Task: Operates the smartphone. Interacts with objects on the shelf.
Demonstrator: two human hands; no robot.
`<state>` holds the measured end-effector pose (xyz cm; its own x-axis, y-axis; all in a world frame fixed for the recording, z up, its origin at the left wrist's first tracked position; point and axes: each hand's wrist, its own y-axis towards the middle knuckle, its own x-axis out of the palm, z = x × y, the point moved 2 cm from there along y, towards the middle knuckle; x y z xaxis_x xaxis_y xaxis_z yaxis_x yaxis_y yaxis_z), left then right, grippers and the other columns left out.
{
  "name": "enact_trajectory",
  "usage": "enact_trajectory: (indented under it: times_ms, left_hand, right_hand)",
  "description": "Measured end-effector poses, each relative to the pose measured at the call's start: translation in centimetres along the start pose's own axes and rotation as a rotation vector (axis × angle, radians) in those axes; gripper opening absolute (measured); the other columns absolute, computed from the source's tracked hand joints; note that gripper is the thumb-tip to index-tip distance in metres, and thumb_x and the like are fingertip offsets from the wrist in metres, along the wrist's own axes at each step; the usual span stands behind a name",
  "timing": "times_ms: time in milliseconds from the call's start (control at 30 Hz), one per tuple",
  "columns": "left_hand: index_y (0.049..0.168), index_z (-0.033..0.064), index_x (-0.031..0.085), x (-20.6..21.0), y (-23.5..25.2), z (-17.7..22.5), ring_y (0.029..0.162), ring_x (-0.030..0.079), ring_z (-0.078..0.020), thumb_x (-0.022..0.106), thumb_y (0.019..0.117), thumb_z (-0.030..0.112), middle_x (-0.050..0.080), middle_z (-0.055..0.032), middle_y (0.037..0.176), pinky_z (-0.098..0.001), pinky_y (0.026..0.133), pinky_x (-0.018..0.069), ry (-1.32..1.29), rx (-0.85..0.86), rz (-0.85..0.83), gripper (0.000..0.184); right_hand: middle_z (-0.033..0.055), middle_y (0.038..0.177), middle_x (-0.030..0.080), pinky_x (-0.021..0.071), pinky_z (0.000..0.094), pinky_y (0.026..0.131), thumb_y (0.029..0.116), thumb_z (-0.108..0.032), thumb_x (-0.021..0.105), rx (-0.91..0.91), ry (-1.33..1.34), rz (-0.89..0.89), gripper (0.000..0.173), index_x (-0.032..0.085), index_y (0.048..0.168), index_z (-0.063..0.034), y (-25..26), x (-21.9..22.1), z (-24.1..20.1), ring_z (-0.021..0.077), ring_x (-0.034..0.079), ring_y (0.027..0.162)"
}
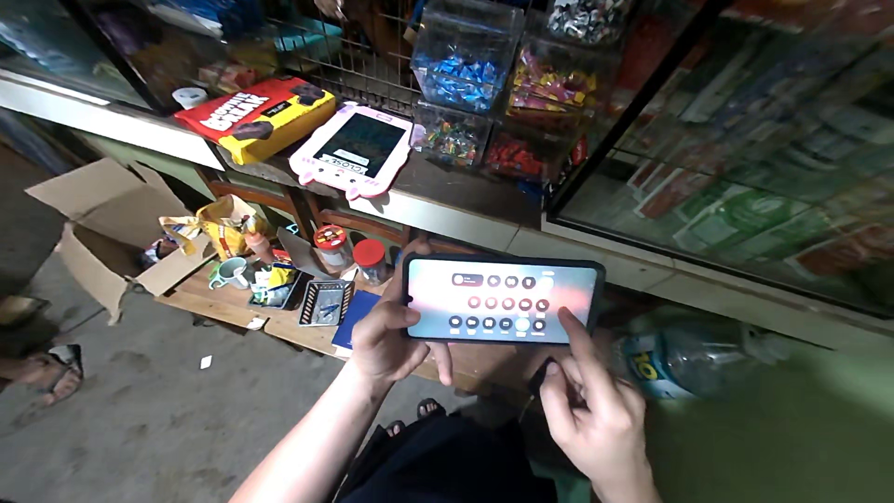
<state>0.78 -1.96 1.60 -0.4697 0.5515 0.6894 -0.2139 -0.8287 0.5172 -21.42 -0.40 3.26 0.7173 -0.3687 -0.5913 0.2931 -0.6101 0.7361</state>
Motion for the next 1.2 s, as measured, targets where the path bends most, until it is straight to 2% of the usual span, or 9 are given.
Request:
enact_trajectory:
  times_ms: [333,833,1000,1067,1200]
  left_hand:
    - [0.134,0.0247,0.059,-0.1,0.3,-0.3,0.078,0.075,-0.0191,0.057,0.0950,0.018,0.072,-0.0078,0.114,-0.0316,0.055,0.0617,-0.017,-0.012,-0.003,0.039]
    - [0.137,0.0239,0.057,0.0,0.2,-0.3,0.080,0.075,-0.0207,0.057,0.0946,0.017,0.072,-0.0090,0.116,-0.0331,0.056,0.0621,-0.018,0.007,0.012,0.043]
    - [0.137,0.0266,0.056,0.2,0.2,-0.4,0.079,0.075,-0.0192,0.057,0.0952,0.019,0.072,-0.0076,0.116,-0.0320,0.055,0.0619,0.015,0.000,0.008,0.043]
    - [0.137,0.0272,0.057,0.3,0.2,-0.5,0.080,0.075,-0.0189,0.057,0.0951,0.019,0.072,-0.0068,0.116,-0.0321,0.055,0.0621,0.015,-0.002,-0.005,0.042]
    - [0.136,0.0274,0.058,0.5,0.1,-0.7,0.081,0.075,-0.0197,0.057,0.0945,0.019,0.072,-0.0072,0.116,-0.0331,0.055,0.0622,0.021,0.004,-0.007,0.042]
  right_hand:
    - [0.0036,0.053,0.047,0.0321,0.0160,0.042,0.0930,-0.014,0.052,0.008,-0.010,0.016,0.046,0.061,0.131,0.0112,-0.9,-0.1,0.3,0.0055,0.037,0.042]
    - [0.0037,0.054,0.046,0.0338,0.0148,0.044,0.0958,-0.016,0.050,-0.032,0.034,0.059,0.039,0.064,0.126,0.0050,-1.7,0.1,0.6,0.0057,0.039,0.044]
    - [0.0027,0.057,0.046,0.0359,0.0148,0.046,0.0975,-0.016,0.050,-0.031,0.109,0.020,0.038,0.061,0.131,-0.0019,-1.1,-0.1,0.4,0.0058,0.041,0.047]
    - [0.0020,0.056,0.044,0.0346,0.0149,0.044,0.0940,-0.013,0.053,-0.006,0.152,-0.050,0.043,0.060,0.133,0.0015,-0.7,-0.1,0.4,0.0052,0.039,0.045]
    - [0.0013,0.056,0.048,0.0353,0.0158,0.042,0.0910,-0.011,0.056,0.064,0.213,-0.159,0.056,0.050,0.143,0.0070,-0.2,-0.2,0.4,0.0036,0.039,0.043]
